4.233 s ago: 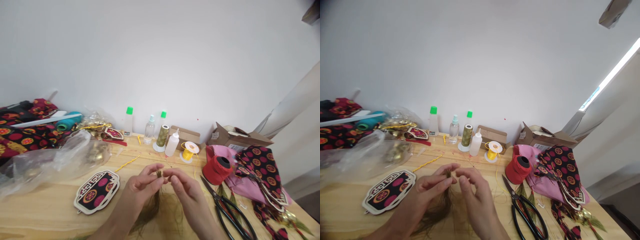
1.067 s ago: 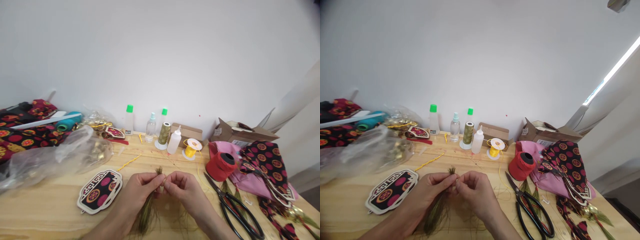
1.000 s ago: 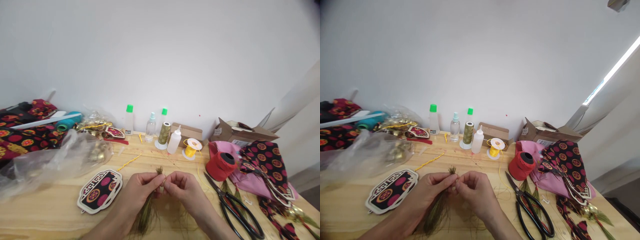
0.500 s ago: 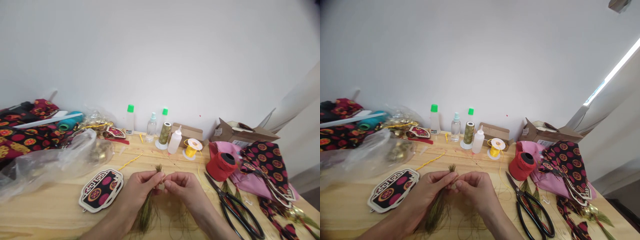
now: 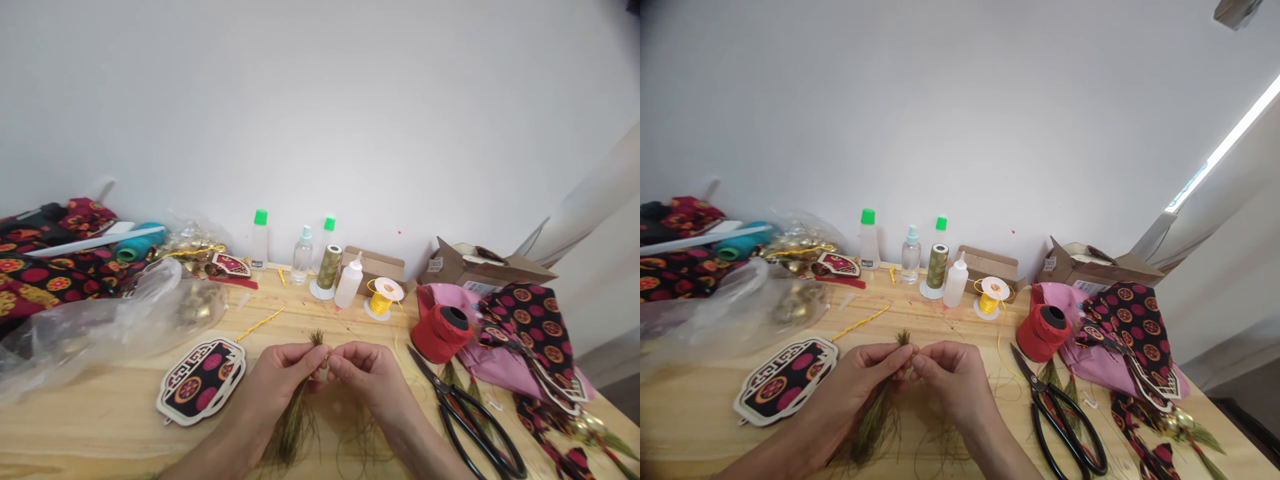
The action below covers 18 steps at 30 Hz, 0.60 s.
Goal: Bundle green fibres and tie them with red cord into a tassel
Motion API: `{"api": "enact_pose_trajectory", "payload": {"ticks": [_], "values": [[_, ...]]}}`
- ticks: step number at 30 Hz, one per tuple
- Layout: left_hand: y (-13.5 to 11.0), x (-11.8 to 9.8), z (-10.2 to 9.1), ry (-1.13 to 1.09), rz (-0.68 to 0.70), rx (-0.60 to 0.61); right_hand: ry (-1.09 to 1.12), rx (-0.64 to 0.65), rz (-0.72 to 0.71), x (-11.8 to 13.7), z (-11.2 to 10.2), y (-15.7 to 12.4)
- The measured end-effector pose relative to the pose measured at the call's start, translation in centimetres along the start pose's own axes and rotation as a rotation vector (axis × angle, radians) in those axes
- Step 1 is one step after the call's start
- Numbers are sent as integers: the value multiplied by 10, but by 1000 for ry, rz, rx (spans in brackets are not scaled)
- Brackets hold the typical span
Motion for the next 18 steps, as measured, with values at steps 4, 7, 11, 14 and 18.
{"api": "enact_pose_trajectory", "payload": {"ticks": [4, 7, 11, 14, 18], "values": [[1, -1, 1, -21, -11, -14, -38, -65, -5, -1, 0, 0], [1, -1, 0, -20, -7, 6, -45, -87, -16, -3, 1, 1], [1, -1, -1, -15, -3, 29, -15, -88, -11, -4, 2, 1], [0, -2, -2, -30, 0, 50, -15, -89, -1, -4, 3, 1], [-1, -3, 0, -46, -36, 39, -89, -147, -14, -1, 0, 0]]}}
Point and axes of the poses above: each hand's wrist, its own y-axis towards the middle knuckle, its own z-axis out of the palm, x = y × z, the point moved 1 cm from there along y, towards the middle knuckle, and after that the axes turned 12 degrees about x, right-handed, at the moved point
